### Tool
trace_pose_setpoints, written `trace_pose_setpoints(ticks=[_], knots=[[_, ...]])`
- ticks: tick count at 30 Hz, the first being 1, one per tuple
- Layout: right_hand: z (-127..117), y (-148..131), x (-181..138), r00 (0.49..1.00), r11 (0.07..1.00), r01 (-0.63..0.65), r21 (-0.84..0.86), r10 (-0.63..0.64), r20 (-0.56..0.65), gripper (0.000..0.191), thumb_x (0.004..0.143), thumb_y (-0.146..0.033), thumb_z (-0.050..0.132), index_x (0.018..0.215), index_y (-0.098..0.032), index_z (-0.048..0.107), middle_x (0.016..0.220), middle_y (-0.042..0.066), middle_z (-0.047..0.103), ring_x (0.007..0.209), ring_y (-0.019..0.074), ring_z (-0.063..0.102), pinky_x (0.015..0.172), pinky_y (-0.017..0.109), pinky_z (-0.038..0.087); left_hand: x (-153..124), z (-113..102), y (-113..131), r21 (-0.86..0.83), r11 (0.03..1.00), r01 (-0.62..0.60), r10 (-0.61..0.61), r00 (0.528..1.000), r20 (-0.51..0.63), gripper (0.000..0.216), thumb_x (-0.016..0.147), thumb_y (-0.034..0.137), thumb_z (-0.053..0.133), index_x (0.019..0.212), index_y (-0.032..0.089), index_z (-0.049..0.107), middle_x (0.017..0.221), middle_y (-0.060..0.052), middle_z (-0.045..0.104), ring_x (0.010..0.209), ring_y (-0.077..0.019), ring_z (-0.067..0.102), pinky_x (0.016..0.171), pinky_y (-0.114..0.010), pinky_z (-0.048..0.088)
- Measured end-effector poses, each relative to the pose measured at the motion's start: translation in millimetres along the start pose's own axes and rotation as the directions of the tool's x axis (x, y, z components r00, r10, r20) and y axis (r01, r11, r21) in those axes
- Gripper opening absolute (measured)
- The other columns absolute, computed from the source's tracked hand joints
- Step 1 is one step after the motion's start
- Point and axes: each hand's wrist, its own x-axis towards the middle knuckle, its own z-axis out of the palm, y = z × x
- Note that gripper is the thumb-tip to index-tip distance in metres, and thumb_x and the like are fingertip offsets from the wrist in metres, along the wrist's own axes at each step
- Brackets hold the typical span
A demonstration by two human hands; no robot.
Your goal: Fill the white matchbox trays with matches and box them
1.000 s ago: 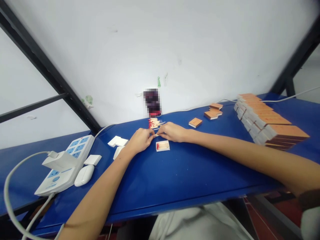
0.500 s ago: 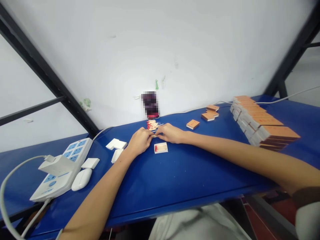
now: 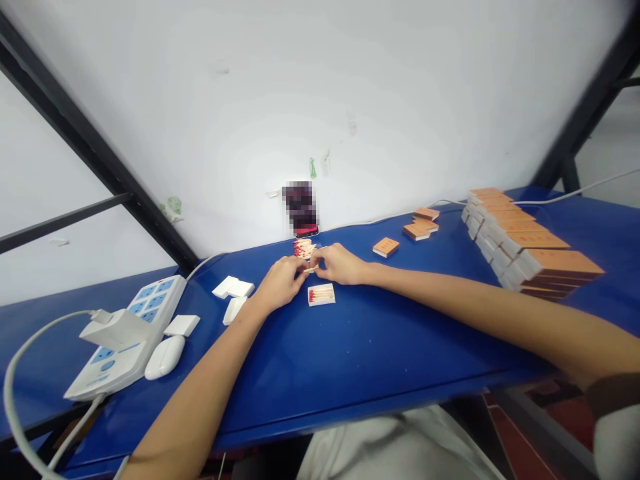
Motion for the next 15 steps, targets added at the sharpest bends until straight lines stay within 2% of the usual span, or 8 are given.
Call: trace_pose_setpoints(ticks=[7,11,15], knots=[[-1.9,1.4,1.4,0.999,0.998,0.033,0.054,-0.035,0.025,0.015,0.076,-0.009,0.060,0.087,-0.016,0.066,0.083,0.001,0.070,0.074,0.0127,0.060,0.069,0.022,0.038,0.7,3.1,-1.4,-0.057,0.998,-0.019,0.020,1.000,0.009,0.013,0.087,0.016,0.046,0.095,0.018,0.056,0.091,-0.007,0.065,0.084,-0.0220,0.060,0.077,-0.034,0.046],[0.0,2.5,-0.3,0.999,0.999,0.038,0.017,-0.039,0.021,0.017,0.075,-0.011,0.061,0.090,-0.017,0.065,0.085,0.001,0.070,0.075,0.0131,0.060,0.070,0.023,0.038,-0.7,3.8,-1.2,-0.102,0.993,-0.063,0.068,0.997,0.044,0.018,0.085,0.013,0.043,0.100,0.019,0.052,0.099,-0.009,0.064,0.088,-0.0218,0.059,0.078,-0.035,0.047],[0.0,2.2,-1.7,0.999,0.999,0.034,0.015,-0.035,0.006,0.013,0.076,-0.014,0.061,0.088,-0.017,0.065,0.086,0.001,0.071,0.074,0.0130,0.061,0.070,0.023,0.038,-2.5,4.4,-3.5,-0.077,0.994,-0.072,0.076,0.996,0.055,0.018,0.089,0.013,0.038,0.102,0.019,0.049,0.103,-0.010,0.061,0.093,-0.0230,0.058,0.083,-0.037,0.047]])
